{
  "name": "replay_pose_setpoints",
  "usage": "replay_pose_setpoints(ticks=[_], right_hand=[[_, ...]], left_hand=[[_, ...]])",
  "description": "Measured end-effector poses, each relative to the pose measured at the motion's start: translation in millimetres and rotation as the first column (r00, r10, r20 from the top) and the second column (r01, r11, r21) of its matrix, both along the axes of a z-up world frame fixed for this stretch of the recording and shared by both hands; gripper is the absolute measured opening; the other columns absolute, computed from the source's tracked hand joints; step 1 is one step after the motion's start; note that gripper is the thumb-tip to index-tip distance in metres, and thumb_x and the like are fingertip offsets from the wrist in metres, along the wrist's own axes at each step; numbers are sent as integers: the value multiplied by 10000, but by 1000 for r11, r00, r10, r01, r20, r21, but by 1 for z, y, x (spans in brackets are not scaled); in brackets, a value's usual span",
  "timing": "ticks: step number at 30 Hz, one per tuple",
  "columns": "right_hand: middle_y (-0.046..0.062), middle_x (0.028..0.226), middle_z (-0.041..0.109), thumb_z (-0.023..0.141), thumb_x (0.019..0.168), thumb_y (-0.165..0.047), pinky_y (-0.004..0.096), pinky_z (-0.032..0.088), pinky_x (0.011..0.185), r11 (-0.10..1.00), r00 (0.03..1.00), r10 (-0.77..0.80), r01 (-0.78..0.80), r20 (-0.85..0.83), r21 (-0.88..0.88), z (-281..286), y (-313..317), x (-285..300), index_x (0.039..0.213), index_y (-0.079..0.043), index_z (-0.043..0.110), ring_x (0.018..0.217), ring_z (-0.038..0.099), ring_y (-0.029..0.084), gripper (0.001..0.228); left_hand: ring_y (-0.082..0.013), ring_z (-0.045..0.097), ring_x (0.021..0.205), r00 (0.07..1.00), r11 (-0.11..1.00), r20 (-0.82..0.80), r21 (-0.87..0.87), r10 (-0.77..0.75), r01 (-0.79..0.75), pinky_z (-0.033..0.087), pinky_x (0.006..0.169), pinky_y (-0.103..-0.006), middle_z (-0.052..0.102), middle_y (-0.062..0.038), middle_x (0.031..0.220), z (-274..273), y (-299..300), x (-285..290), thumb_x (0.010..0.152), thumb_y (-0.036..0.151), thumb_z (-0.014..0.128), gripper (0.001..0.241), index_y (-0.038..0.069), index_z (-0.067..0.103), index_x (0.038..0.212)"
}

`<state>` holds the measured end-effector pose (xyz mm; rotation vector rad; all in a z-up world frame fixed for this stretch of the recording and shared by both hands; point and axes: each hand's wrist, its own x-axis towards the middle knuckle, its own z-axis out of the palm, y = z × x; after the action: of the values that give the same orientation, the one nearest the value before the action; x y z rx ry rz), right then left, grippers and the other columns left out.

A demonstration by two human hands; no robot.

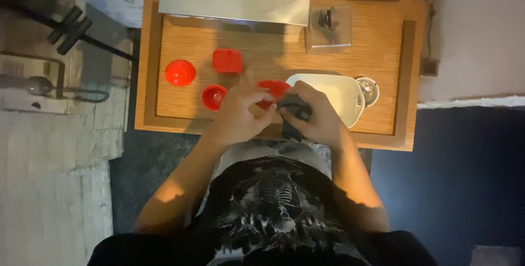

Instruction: Wiping small red bowls with a cloth and organizing them on a counter before moving a larger bowl to a table.

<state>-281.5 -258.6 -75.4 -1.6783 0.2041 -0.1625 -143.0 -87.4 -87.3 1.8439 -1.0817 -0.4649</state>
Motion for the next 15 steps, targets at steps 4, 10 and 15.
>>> replay_pose_setpoints(ticks=[4, 10, 15], right_hand=[[81, 976, 725, 710, 900, -1, 296, 580, 849, 996, 999, -20, 17, -40, -83, 2, 1, 1, 1094, -3, 590, 943, 722, 156, 228], [143, 943, 627, 758, 780, 10, 346, 549, 801, 953, 1000, -8, 16, 29, -303, 2, -1, -2, 1089, 7, 631, 892, 682, 265, 334], [112, 919, 631, 763, 867, -21, 318, 532, 736, 948, 996, -67, 43, -66, -316, -11, -8, -6, 1101, -10, 657, 807, 647, 207, 258]], left_hand=[[-327, 660, 876, 999, 999, 34, -51, 12, -11, 500, 923, -509, 678, -115, 872, 2, -8, -2, 833, 208, 781, 169, 77, 686, 879], [-270, 690, 822, 891, 998, 449, -29, 70, -63, 189, 1060, -746, 686, -39, 696, 12, -22, -6, 663, 162, 754, 99, 107, 672, 663], [-156, 500, 883, 722, 865, -576, -51, 383, -499, 432, 876, -571, 531, 21, 931, -62, -10, 5, 1138, 288, 546, 235, 98, 609, 1261]])
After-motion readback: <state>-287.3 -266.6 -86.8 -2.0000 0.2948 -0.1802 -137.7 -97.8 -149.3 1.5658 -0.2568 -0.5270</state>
